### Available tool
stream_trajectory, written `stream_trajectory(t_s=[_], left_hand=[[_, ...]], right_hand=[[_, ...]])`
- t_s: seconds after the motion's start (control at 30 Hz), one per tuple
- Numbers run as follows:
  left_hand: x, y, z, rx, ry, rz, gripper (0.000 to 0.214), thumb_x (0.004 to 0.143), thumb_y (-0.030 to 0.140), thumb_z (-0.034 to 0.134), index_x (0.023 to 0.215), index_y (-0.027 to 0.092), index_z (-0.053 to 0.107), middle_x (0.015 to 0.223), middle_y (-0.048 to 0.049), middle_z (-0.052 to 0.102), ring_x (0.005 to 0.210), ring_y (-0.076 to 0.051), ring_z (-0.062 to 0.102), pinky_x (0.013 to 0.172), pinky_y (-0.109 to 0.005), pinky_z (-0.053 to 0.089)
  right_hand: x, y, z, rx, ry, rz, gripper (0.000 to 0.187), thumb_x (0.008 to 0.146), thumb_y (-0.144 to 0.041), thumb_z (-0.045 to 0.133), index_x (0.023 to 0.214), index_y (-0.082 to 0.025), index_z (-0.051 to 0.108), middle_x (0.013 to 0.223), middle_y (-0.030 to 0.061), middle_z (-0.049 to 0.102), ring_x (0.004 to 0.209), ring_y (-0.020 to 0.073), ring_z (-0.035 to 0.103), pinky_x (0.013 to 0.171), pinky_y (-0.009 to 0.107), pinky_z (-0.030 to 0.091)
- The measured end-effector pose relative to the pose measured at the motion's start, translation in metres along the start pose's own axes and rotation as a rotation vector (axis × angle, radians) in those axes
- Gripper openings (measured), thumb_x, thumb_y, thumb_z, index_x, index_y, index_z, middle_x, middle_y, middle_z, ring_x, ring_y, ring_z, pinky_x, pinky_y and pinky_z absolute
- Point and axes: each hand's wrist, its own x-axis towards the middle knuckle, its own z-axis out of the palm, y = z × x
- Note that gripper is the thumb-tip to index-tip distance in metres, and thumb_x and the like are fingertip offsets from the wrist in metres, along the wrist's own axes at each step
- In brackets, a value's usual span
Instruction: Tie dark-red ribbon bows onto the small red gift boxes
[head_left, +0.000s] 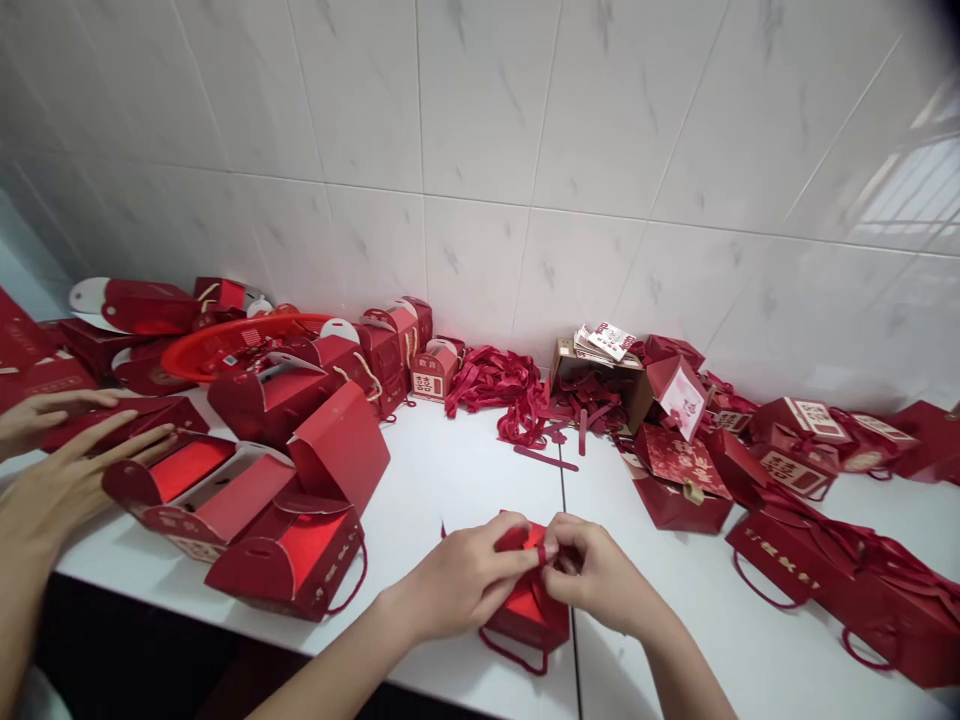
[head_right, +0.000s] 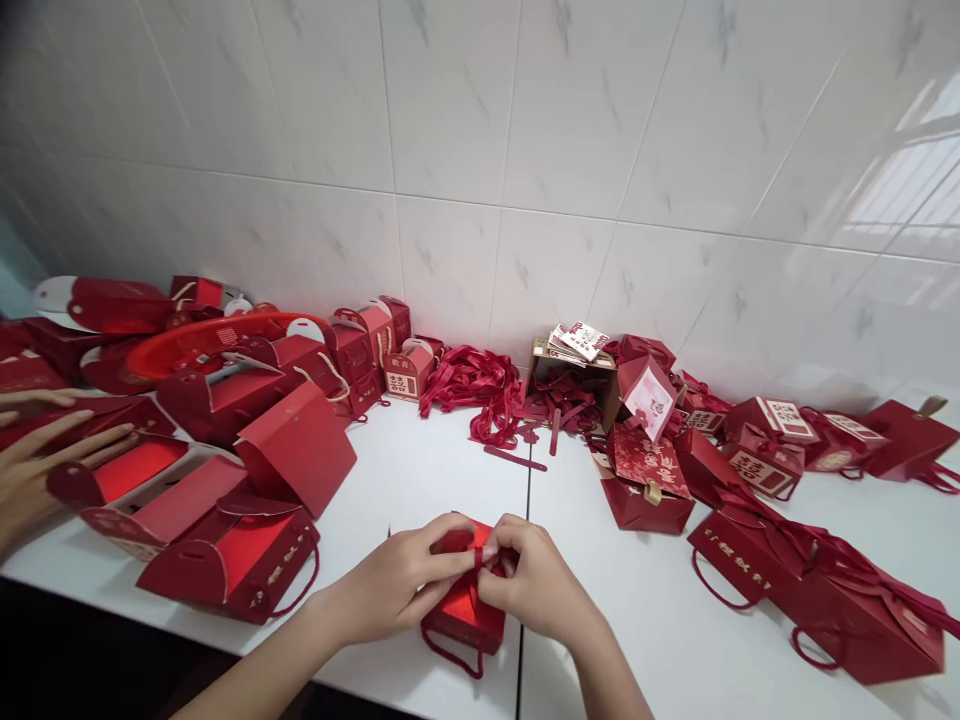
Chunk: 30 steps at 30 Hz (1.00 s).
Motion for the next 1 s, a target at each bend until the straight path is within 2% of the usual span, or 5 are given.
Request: stream_trajectory(t_s=[0.2,0.37,0.53,0.83,1.0], left_hand=[[0.014,-0.012,0.012,-0.147,0.201,0.079,0.021,0.08,0.015,0.055,0.085,0.023,0.074,0.11,-0.0056,0.064,0.087,-0.016,0.065,0.076,-0.024,0.053],[0.014,-0.013,0.028,-0.258,0.367,-0.046,0.018,0.074,0.014,0.058,0.074,0.02,0.075,0.107,-0.0073,0.066,0.073,-0.013,0.064,0.067,-0.025,0.054],[0.0,-0.008,0.017,-0.279,0.391,-0.152,0.015,0.069,0.011,0.057,0.071,0.018,0.07,0.107,-0.008,0.065,0.065,-0.011,0.059,0.063,-0.027,0.053],[0.001,-0.001,0.001,-0.576,0.125,-0.431,0.009,0.074,0.015,0.05,0.07,0.019,0.056,0.13,-0.0057,0.054,0.124,-0.025,0.042,0.103,-0.043,0.035],[0.001,-0.005,-0.008,-0.181,0.007,-0.395,0.017,0.07,0.008,0.042,0.058,0.017,0.049,0.113,-0.0027,0.06,0.127,-0.031,0.031,0.102,-0.057,0.022]], right_hand=[[0.01,-0.002,-0.015,-0.165,-0.187,-0.177,0.016,0.06,-0.005,0.053,0.06,-0.019,0.044,0.08,-0.0011,0.046,0.069,0.0123,0.046,0.061,0.024,0.037],[0.009,-0.002,-0.009,-0.184,-0.116,-0.196,0.012,0.067,-0.008,0.051,0.062,-0.019,0.048,0.083,0.0007,0.049,0.069,0.0132,0.05,0.062,0.025,0.04],[-0.001,0.001,-0.012,-0.282,0.037,-0.201,0.011,0.066,-0.01,0.054,0.061,-0.019,0.049,0.083,0.0017,0.052,0.072,0.0151,0.051,0.067,0.029,0.043],[-0.008,0.019,0.002,-0.442,0.402,-0.303,0.008,0.076,-0.013,0.048,0.072,-0.021,0.047,0.102,0.0074,0.054,0.101,0.0232,0.052,0.09,0.042,0.038],[-0.01,0.023,0.007,-0.496,0.462,-0.287,0.014,0.07,-0.013,0.054,0.074,-0.022,0.044,0.101,0.0063,0.056,0.101,0.0251,0.051,0.089,0.044,0.037]])
